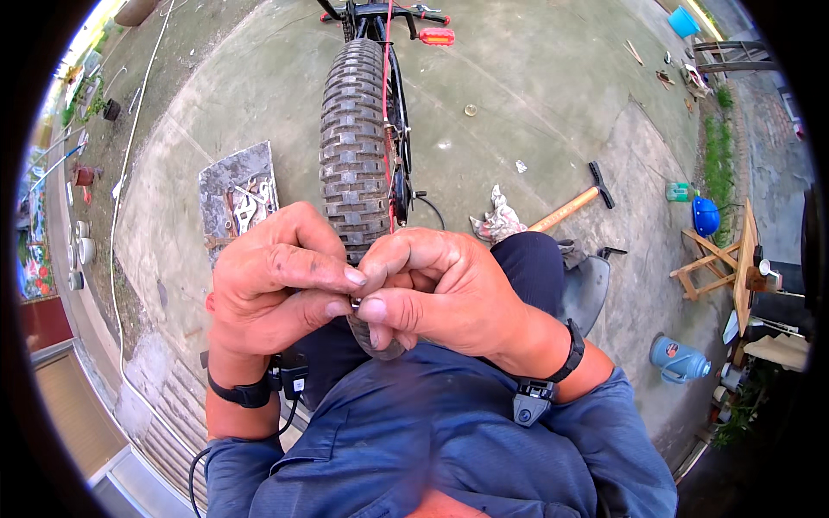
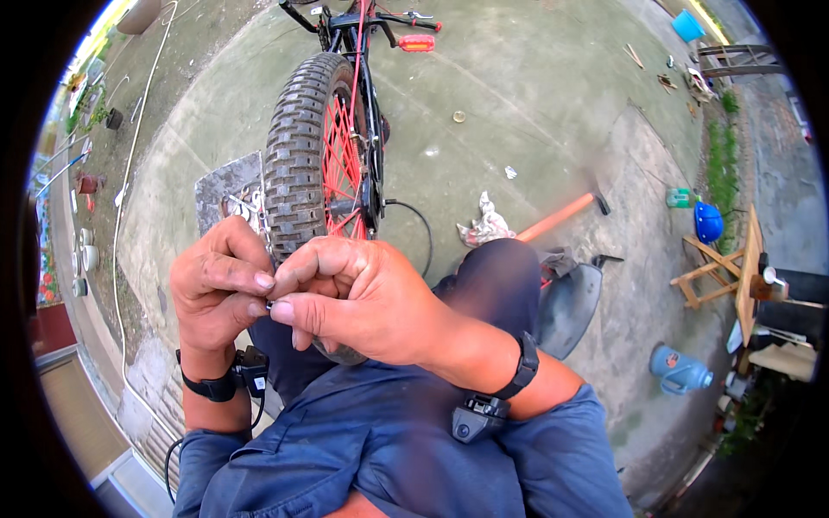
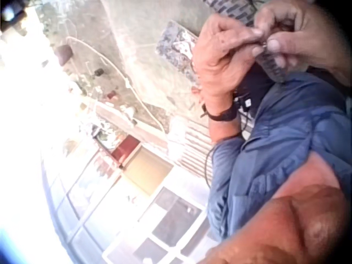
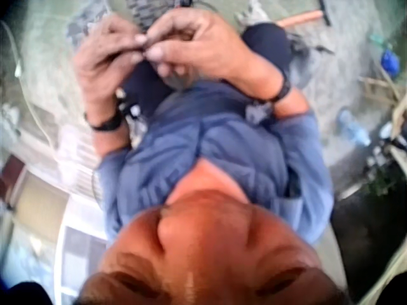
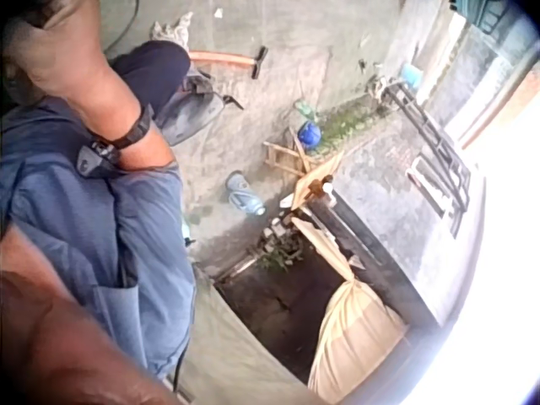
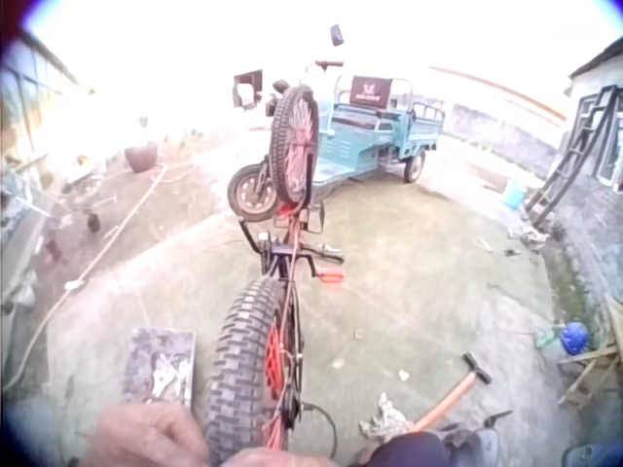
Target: The person installs a washer and a nut onto the rear axle of a bicycle by hand while sitting on the ground. They pick up and handle small parts before threading them onto the axle.
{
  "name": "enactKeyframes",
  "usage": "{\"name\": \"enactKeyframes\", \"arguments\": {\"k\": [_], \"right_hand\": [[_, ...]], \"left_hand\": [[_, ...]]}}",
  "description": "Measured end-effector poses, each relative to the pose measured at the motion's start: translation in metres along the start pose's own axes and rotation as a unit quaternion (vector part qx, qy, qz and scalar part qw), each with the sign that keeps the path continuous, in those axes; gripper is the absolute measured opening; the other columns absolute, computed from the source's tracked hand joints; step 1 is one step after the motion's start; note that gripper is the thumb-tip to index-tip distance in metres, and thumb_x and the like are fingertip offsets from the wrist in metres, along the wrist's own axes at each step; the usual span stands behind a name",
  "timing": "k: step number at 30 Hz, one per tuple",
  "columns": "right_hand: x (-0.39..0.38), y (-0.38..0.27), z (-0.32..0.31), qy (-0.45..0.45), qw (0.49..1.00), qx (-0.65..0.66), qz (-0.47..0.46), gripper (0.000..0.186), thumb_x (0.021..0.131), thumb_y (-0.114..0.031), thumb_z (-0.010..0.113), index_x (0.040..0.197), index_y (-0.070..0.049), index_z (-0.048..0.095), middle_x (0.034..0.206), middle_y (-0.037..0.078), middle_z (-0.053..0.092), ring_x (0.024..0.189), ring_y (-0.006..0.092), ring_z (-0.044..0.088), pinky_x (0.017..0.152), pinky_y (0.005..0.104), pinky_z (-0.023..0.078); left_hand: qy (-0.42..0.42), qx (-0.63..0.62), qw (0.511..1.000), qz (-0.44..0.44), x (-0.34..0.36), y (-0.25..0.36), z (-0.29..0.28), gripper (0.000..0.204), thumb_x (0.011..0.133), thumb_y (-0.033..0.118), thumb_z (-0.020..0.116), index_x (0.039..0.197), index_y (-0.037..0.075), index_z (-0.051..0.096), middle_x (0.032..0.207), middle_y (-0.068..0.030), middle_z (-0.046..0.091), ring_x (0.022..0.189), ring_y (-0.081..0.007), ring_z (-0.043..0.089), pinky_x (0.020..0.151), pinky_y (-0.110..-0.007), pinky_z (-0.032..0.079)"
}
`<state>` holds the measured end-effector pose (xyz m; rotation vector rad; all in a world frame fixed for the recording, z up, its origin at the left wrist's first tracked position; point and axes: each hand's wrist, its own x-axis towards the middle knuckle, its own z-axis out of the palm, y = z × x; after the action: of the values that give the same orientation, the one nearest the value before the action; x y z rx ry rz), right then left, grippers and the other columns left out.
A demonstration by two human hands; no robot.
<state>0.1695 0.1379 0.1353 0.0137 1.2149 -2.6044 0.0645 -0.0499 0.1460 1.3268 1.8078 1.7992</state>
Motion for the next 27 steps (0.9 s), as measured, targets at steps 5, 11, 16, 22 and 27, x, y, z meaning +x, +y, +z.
{"name": "enactKeyframes", "arguments": {"k": [5,11,16,22,27], "right_hand": [[-0.001,0.008,-0.001,0.024,0.997,0.065,-0.024,0.015,0.098,-0.016,0.066,0.103,-0.002,0.066,0.071,0.002,0.066,0.057,0.0042,0.058,0.049,0.0175,0.043],[0.0,0.007,-0.002,0.056,0.997,0.04,-0.037,0.02,0.099,-0.02,0.064,0.103,-0.001,0.067,0.073,0.003,0.066,0.059,0.0055,0.059,0.051,0.018,0.044],[0.007,0.004,-0.029,0.094,0.991,-0.038,-0.091,0.021,0.1,-0.019,0.061,0.105,-0.001,0.069,0.086,0.007,0.07,0.071,0.0126,0.068,0.053,0.02,0.048],[0.062,0.06,-0.158,0.307,0.853,-0.411,-0.093,0.042,0.091,-0.022,0.069,0.126,0.0,0.06,0.098,0.008,0.067,0.076,0.014,0.066,0.064,0.0268,0.052],[0.104,0.078,-0.171,0.307,0.751,-0.578,-0.09,0.068,0.075,-0.03,0.074,0.133,-0.002,0.054,0.11,0.016,0.061,0.092,0.0263,0.066,0.083,0.0372,0.054]], "left_hand": [[0.053,0.099,0.992,0.056,-0.002,0.002,0.02,0.032,0.076,-0.005,0.078,0.105,0.006,0.073,0.087,-0.0074,0.064,0.074,-0.0171,0.06,0.062,-0.027,0.047],[0.098,0.221,0.964,0.111,-0.003,0.003,0.03,0.03,0.08,-0.007,0.074,0.108,0.005,0.07,0.089,-0.0087,0.062,0.072,-0.0169,0.059,0.061,-0.027,0.047],[0.216,0.097,0.971,0.043,-0.006,-0.008,0.026,0.02,0.089,-0.008,0.065,0.106,0.002,0.062,0.09,-0.0088,0.063,0.071,-0.0151,0.061,0.061,-0.024,0.048],[0.353,-0.07,0.928,-0.093,-0.009,-0.049,-0.003,0.01,0.098,0.001,0.054,0.106,-0.001,0.059,0.098,-0.0144,0.069,0.067,-0.0122,0.064,0.052,-0.02,0.045],[0.363,-0.099,0.911,-0.171,-0.026,-0.089,-0.01,0.009,0.096,0.001,0.056,0.105,0.001,0.06,0.096,-0.0129,0.069,0.066,-0.0119,0.064,0.051,-0.02,0.044]]}}
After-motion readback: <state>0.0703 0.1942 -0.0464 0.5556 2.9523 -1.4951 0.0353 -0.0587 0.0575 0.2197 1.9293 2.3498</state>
